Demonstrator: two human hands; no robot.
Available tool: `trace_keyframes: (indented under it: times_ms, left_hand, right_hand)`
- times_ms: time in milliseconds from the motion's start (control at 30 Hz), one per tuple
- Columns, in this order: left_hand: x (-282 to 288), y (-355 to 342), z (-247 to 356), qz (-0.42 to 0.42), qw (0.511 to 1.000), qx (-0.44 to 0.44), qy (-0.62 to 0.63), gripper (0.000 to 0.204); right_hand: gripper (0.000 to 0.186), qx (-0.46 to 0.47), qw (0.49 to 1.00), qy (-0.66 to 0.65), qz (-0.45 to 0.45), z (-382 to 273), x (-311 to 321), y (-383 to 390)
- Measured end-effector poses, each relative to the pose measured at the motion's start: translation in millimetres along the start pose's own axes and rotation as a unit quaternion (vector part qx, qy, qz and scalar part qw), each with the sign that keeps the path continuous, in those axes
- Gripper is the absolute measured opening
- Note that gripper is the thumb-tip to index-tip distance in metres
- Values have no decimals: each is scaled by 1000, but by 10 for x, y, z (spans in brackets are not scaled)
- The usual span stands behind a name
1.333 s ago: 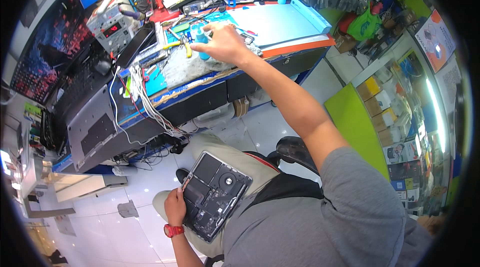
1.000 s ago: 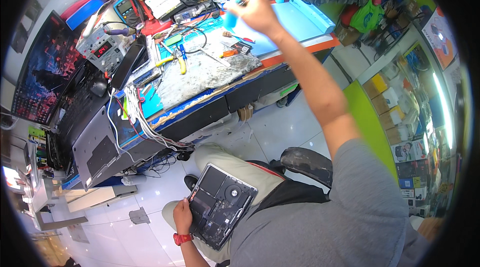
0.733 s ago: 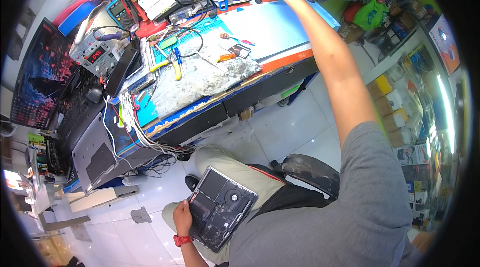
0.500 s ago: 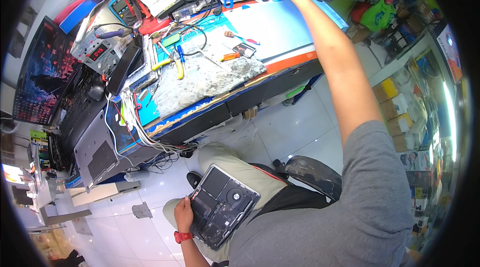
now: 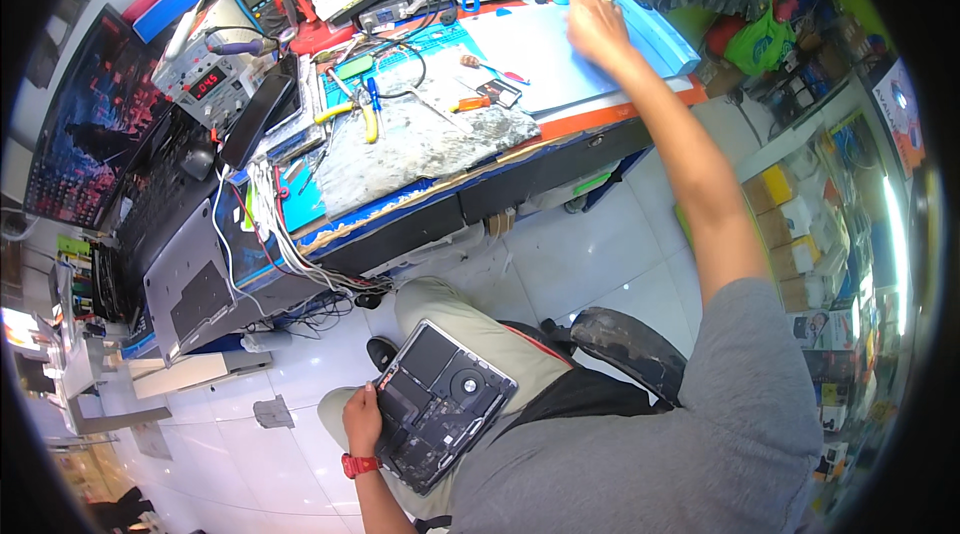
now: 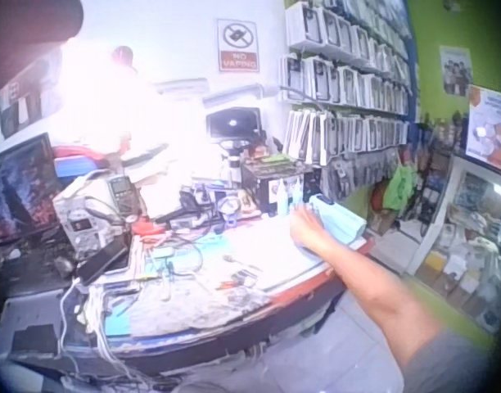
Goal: The person closes a laptop and turns it over to reveal the internal components, then uses a screwdriver to tighten or remove screws on the bottom panel before flipping it back and opening it.
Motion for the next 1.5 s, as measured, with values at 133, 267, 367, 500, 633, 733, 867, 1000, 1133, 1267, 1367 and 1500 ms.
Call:
trace_keyframes:
  times_ms: [133, 267, 367, 500, 633, 733, 867, 1000, 1133, 1267, 1367, 1500]
  left_hand:
    - [29, 31, -12, -12, 999, 33, -33, 50]
    - [57, 40, 34, -14, 999, 31, -20, 50]
    - [33, 43, 15, -15, 1000, 24, -1, 50]
    - [25, 45, -48, 0, 1000, 4, 2, 50]
    - [45, 84, -90, -5, 1000, 15, -7, 50]
    - [50, 107, -109, 3, 1000, 14, -7, 50]
    - [44, 81, -95, 9, 1000, 22, -1, 50]
    - [51, 65, -123, 13, 1000, 11, 6, 50]
    - [57, 92, -112, 21, 1000, 20, 8, 49]
    - [55, 75, -71, 6, 999, 31, 4, 50]
    - [76, 86, -55, -11, 999, 32, 7, 51]
    - [85, 87, -195, -18, 999, -7, -37, 52]
  right_hand:
    - [91, 79, 959, -231, -143, -1020, 401, 544]
    - [88, 173, 957, -106, -209, -1518, 787, 838]
    - [81, 151, 955, -161, -199, -1567, 780, 920]
    - [62, 144, 954, -188, -186, -1799, 759, 1007]
    - [39, 149, 964, -182, -121, -2042, 737, 1039]
    - [33, 123, 971, -191, -79, -2201, 599, 958]
    - [35, 76, 973, -202, -79, -2435, 564, 803]
    - [48, 70, 968, -216, -103, -2583, 609, 634]
    - [70, 59, 948, -257, -176, -2558, 574, 523]
    - [62, 97, 980, -174, 5, -2390, 1145, 744]
    - [47, 171, 848, -495, -77, -2584, 1958, 1310]
    - [37, 187, 401, -716, -540, -2833, 3161, 2604]
Point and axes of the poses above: each hand's wrist, its own y-axis away from the middle knuckle, its own x-axis out of the back of the hand, z = x × y, the point moved 7 cm from there along -y, towards the middle knuckle, and after that the axes turned 8 degrees about y, right-handed, at the moved point
